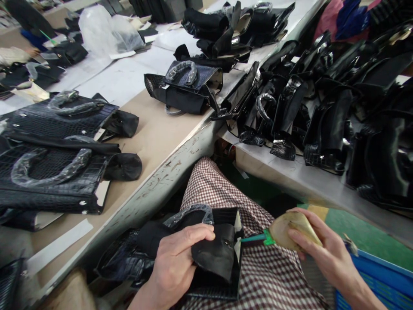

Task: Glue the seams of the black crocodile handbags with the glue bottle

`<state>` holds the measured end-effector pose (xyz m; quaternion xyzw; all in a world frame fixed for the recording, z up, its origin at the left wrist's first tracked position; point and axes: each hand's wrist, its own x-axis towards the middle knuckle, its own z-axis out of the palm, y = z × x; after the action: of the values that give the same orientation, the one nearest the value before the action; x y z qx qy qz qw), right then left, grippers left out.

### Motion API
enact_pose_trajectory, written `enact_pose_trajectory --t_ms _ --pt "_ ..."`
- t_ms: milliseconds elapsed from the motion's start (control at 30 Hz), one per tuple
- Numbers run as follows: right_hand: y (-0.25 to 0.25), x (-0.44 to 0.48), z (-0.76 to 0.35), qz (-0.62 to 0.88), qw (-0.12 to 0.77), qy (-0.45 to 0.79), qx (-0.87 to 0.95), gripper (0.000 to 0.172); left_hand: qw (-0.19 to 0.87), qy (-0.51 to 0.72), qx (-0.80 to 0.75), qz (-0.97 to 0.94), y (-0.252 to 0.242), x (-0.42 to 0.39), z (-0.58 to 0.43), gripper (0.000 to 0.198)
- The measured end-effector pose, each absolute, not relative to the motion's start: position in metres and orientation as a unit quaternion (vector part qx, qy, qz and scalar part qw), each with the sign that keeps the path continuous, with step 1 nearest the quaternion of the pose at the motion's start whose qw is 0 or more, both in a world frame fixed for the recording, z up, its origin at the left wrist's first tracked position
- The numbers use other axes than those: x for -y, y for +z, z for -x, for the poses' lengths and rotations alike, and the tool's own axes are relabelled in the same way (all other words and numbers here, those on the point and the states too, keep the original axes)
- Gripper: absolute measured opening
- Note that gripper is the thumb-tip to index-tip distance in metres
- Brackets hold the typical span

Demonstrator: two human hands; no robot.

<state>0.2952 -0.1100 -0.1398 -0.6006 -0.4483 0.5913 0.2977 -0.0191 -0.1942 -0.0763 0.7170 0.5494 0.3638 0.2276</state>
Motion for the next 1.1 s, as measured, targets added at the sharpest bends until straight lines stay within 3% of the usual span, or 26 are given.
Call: enact_pose_trajectory --t_ms 233,600,967,1100 --pt "-0.153 0.102 -0.306 0.579 0.248 0.525 0.572 0.046 0.233 0.361 -0.552 -0.715 -0.079 0.195 0.019 0.032" --pt "-0.139 0.095 -0.298 0.505 0.263 0.426 0.703 0.032 0.229 0.362 -0.55 -0.717 -0.078 0.195 0.018 0.033" --pt "-0.16 0.102 -0.312 0.557 0.238 0.447 0.658 0.04 0.227 0.356 -0.552 -0.719 -0.079 0.195 0.017 0.03" --pt "-0.151 0.105 -0.306 0.609 0.273 0.444 0.598 0.041 0.215 0.359 -0.552 -0.721 -0.077 0.193 0.017 0.032"
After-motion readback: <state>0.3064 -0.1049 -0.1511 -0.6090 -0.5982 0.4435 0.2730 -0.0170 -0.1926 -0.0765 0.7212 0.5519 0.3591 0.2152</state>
